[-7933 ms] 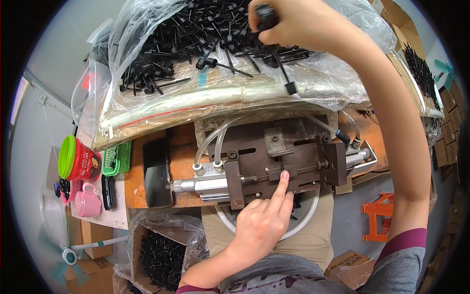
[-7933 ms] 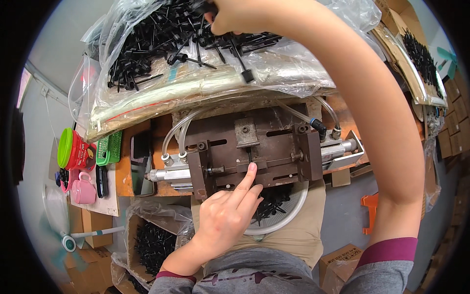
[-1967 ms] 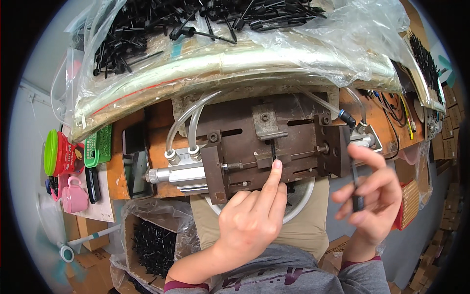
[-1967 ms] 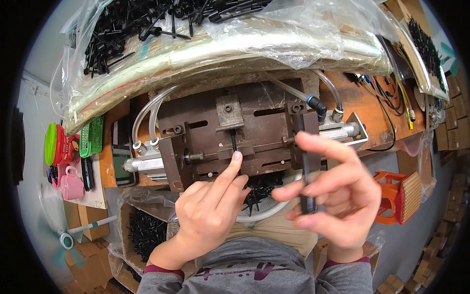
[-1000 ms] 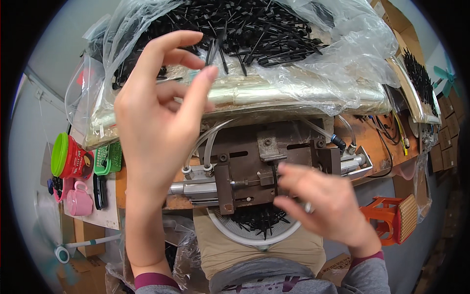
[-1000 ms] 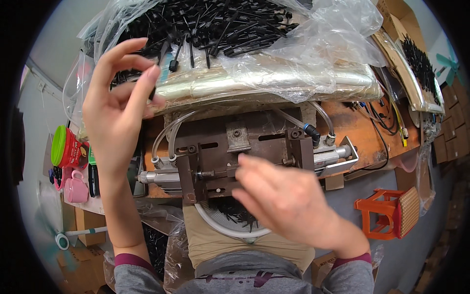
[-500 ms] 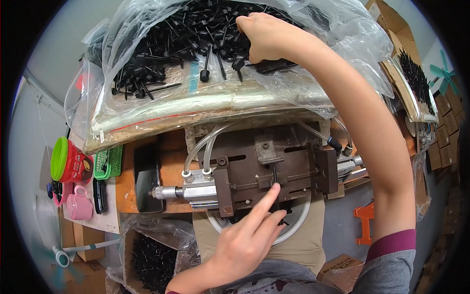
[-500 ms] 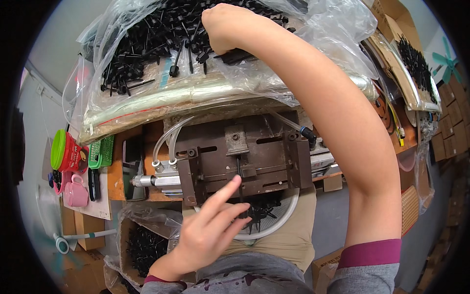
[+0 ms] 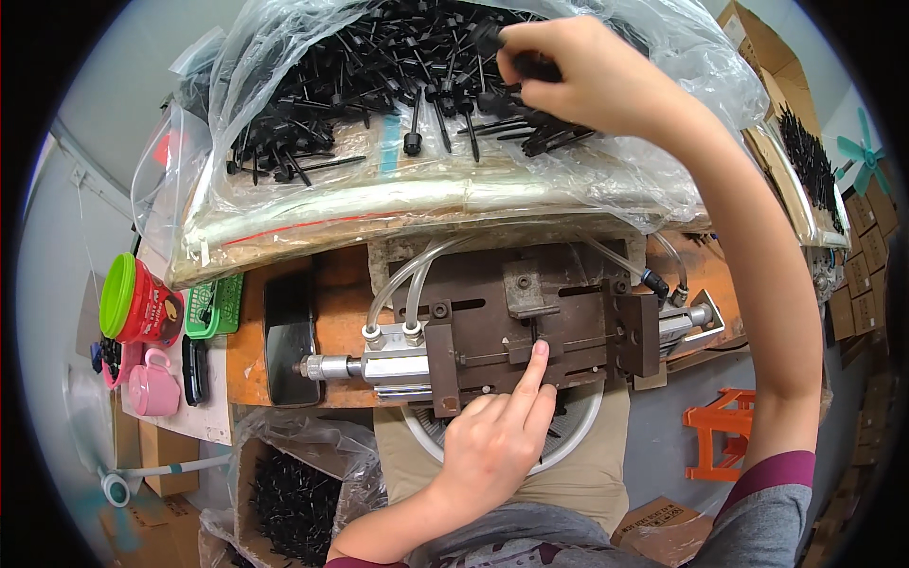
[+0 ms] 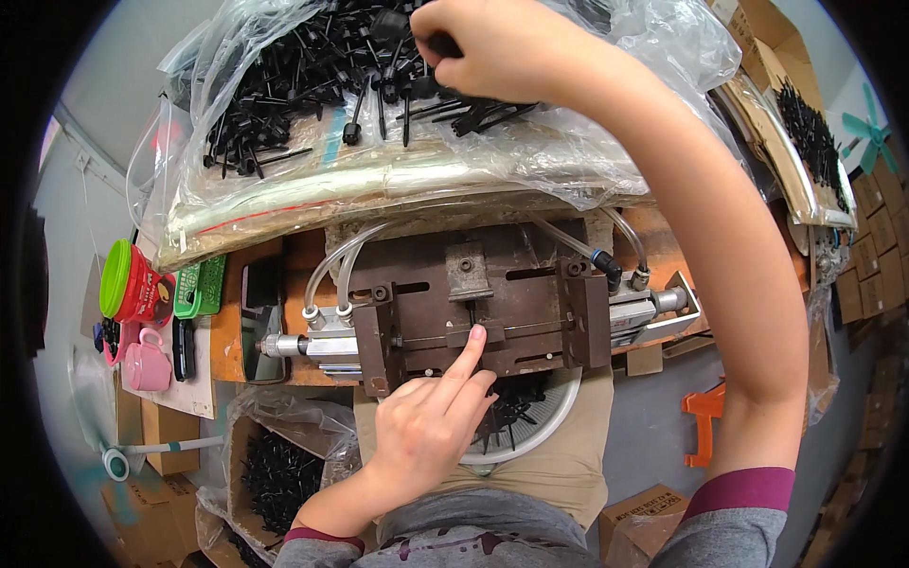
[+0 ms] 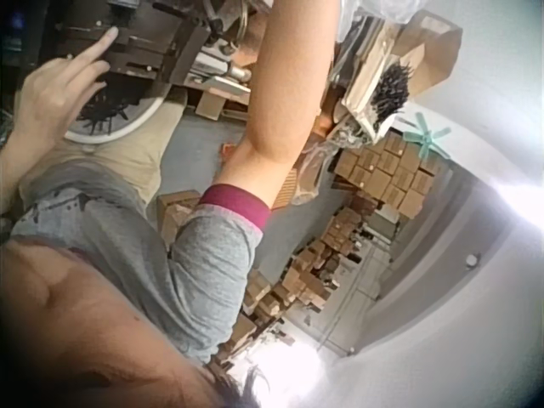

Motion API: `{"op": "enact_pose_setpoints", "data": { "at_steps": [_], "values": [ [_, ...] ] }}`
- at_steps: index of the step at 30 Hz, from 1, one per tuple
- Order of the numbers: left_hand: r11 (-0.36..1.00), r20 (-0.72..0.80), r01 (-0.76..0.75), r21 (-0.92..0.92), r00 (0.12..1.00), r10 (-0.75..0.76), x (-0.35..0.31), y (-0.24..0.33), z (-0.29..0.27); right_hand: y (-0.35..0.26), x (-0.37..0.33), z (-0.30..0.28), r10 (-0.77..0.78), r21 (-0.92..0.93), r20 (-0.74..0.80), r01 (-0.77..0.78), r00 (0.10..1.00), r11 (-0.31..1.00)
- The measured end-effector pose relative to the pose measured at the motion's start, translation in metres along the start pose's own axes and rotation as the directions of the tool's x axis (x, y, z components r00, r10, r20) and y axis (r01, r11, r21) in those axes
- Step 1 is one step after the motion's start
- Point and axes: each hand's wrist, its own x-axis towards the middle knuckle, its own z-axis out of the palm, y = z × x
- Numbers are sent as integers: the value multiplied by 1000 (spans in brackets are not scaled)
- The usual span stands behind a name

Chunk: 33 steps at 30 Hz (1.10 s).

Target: The recorder is using a specialized pneumatic assembly tool to press fit components onto black plastic wires.

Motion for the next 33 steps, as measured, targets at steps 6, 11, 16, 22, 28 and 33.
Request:
{"op": "enact_pose_setpoints", "data": {
  "at_steps": [6,11,16,22,28,33],
  "values": [
    [1000,48,-5,-6,999,5,4,1,-2,13,-5,-42,418,604,33,-351,908,715],
    [934,54,92,-346,996,-78,13,7,-25,-2,-58,-28,177,520,-336,25,925,854],
    [773,-246,65,-631,928,-279,23,2,-44,-78,-130,20,-134,243,-353,229,926,943],
    [685,-184,67,-725,940,-288,23,3,-39,-113,-174,46,-136,290,-359,249,923,924],
    [597,-1,202,-777,947,-322,16,3,-46,-120,-195,56,-47,357,-329,171,943,918],
    [854,-3,166,-493,981,-192,10,6,-49,-110,-213,53,143,411,-343,11,929,912]
  ]
}}
